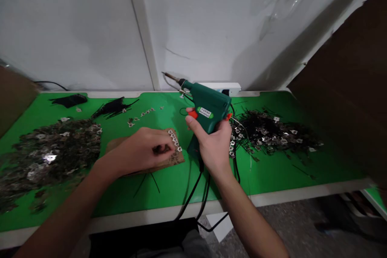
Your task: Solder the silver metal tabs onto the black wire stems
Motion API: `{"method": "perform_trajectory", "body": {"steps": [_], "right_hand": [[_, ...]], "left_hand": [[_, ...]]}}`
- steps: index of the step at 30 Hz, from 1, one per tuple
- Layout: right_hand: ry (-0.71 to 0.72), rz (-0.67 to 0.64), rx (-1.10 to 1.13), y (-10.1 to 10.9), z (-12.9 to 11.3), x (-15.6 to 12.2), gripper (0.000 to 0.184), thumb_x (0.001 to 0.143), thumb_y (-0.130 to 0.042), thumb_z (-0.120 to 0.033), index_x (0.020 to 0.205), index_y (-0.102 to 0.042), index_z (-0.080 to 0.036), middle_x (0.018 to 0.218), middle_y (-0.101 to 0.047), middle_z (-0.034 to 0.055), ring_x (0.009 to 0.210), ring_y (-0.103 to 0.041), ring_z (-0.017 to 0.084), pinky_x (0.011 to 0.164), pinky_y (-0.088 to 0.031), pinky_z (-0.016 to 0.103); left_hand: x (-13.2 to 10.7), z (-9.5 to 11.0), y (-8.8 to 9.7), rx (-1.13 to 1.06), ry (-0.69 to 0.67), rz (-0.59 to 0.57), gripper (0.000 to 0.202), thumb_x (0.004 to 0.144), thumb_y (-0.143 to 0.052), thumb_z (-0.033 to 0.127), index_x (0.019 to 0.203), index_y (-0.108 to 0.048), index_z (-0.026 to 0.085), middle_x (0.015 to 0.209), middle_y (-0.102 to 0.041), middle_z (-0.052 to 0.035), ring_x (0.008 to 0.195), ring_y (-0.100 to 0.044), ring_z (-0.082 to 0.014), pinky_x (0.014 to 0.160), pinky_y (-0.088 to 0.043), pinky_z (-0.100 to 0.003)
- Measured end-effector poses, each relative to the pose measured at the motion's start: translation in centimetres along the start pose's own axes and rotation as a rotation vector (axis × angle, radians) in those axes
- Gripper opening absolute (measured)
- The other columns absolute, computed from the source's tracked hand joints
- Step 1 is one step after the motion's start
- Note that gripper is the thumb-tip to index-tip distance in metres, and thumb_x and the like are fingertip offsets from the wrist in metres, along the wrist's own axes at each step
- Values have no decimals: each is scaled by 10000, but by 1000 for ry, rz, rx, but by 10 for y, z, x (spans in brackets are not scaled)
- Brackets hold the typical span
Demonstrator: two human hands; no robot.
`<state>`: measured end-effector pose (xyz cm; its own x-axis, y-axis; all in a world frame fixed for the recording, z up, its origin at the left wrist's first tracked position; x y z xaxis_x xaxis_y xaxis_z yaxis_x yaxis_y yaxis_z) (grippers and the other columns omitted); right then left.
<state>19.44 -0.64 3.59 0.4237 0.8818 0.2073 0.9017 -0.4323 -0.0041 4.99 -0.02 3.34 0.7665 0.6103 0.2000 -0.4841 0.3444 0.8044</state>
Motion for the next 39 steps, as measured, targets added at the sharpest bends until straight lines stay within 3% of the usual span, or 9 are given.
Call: {"method": "perform_trajectory", "body": {"steps": [4, 8, 15, 24, 31, 39], "right_hand": [[21, 89, 34, 15, 4, 6, 167, 786, -816, -344, 910, -741, -263, 966, -775, 35, 741, -673, 213, 766, -575, 392], [8, 96, 97, 16, 9, 9, 158, 775, -828, -322, 898, -746, -270, 932, -770, 18, 724, -649, 200, 748, -553, 372], [9, 72, 79, 13, 7, 7, 147, 793, -810, -317, 911, -742, -261, 970, -768, 25, 719, -642, 195, 726, -551, 362], [45, 105, 84, 14, 7, 9, 182, 754, -842, -314, 898, -749, -252, 963, -771, 36, 699, -635, 203, 695, -562, 389], [38, 110, 144, 14, 10, 10, 175, 724, -867, -279, 869, -772, -258, 914, -772, 28, 667, -620, 190, 669, -544, 378], [20, 124, 122, 16, 11, 9, 204, 731, -860, -304, 893, -760, -229, 906, -767, 25, 681, -624, 178, 694, -542, 361]], "left_hand": [[-2, 6, -37, 173, -100, -202, 160, 891, -624, 134, 748, -670, 190, 781, -712, 0, 745, -636, -163, 673, -397, -281], [-2, 6, -51, 267, -128, -239, 143, 916, -625, 156, 782, -663, 188, 818, -714, -4, 745, -646, -172, 653, -389, -298], [-3, 2, -53, 339, -150, -239, 165, 945, -613, 185, 797, -686, 185, 831, -712, -21, 791, -661, -193, 673, -413, -302], [-3, -2, -39, 156, -58, -231, 122, 950, -628, 224, 883, -730, 222, 928, -714, -1, 939, -656, -179, 806, -467, -282], [-3, 2, -47, 229, -53, -232, 136, 975, -583, 254, 909, -689, 201, 999, -642, -25, 888, -618, -181, 674, -440, -282], [0, -4, -53, 247, -18, -237, 174, 993, -581, 307, 941, -700, 193, 1015, -633, -34, 902, -620, -180, 710, -456, -284]]}}
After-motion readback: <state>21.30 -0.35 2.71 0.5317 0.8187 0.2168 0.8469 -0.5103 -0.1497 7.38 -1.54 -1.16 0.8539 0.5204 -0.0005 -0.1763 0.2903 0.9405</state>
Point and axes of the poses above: each hand's wrist, its own x-axis towards the middle knuckle, its own y-axis out of the back of the hand, z = x × y, the point moved 10 cm from there along x, towards the middle knuckle
